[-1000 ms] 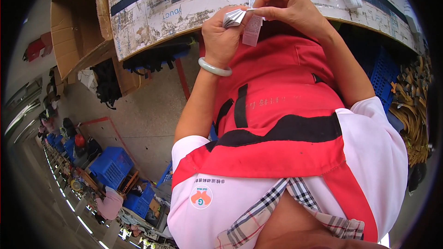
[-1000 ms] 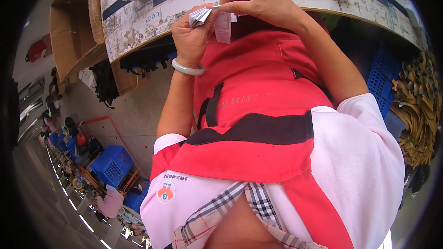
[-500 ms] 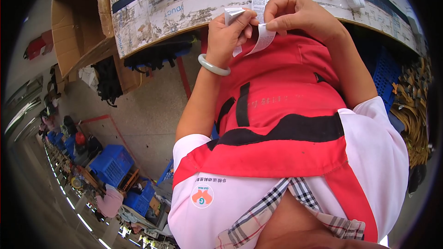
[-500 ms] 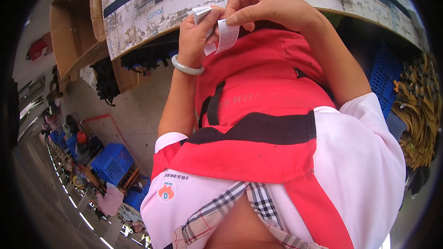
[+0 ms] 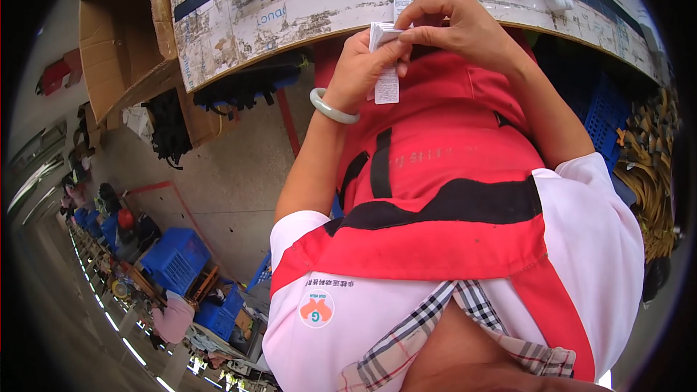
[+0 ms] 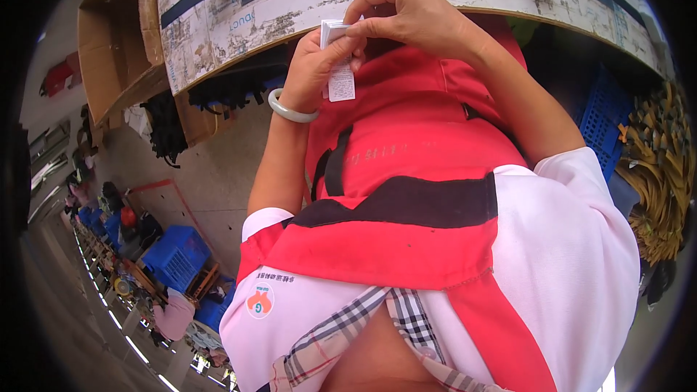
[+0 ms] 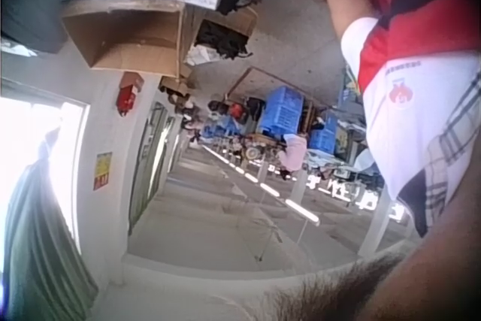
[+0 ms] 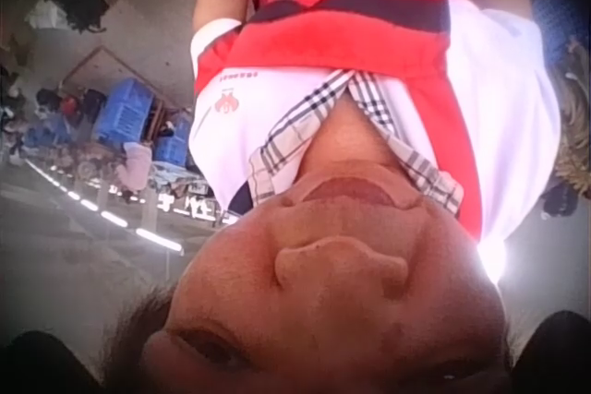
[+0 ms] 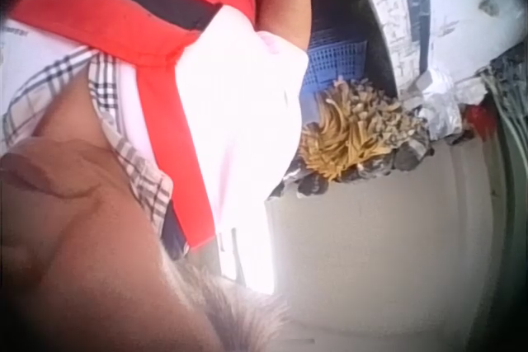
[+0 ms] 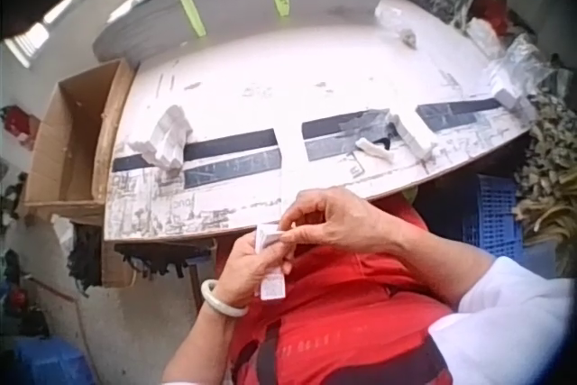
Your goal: Folding and sorting a strip of manufacturing or care labels on a production workbench.
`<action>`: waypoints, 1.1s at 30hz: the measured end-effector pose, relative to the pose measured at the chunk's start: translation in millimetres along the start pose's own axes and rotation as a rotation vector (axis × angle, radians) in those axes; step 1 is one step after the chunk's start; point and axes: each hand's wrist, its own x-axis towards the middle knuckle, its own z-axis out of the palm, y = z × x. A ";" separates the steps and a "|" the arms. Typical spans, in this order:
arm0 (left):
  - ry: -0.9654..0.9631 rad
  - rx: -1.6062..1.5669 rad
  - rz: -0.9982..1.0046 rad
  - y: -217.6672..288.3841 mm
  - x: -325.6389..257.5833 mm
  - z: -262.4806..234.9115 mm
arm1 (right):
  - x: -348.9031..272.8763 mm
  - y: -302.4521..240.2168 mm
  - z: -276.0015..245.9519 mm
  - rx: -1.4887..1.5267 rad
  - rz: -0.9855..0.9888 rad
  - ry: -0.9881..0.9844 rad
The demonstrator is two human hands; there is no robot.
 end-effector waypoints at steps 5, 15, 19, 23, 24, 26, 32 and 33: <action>-0.030 0.085 0.062 -2.4 -0.8 1.5 | -2.9 -2.9 4.1 -0.042 -0.034 -0.002; -0.006 0.128 0.054 -2.1 -4.9 6.1 | -6.5 -3.4 8.3 -0.192 -0.113 0.076; -0.022 0.192 0.090 -3.6 -5.6 6.2 | -6.7 -9.7 9.7 -0.317 -0.183 0.086; -0.076 0.241 0.037 -2.4 -6.5 11.6 | -7.5 1.5 10.7 -0.015 -0.177 0.048; -0.110 0.292 0.016 -5.8 -5.8 5.4 | -9.3 1.9 14.0 0.037 -0.127 0.042; -0.126 0.343 0.000 -1.9 -4.6 1.3 | -8.6 7.6 13.9 -0.053 -0.140 0.048; -0.021 0.159 0.061 1.6 1.6 2.9 | 32.4 9.3 -18.1 -0.633 -0.347 0.554; -0.027 0.166 0.060 1.7 3.1 4.1 | 37.5 4.8 -22.2 -0.773 -0.402 0.636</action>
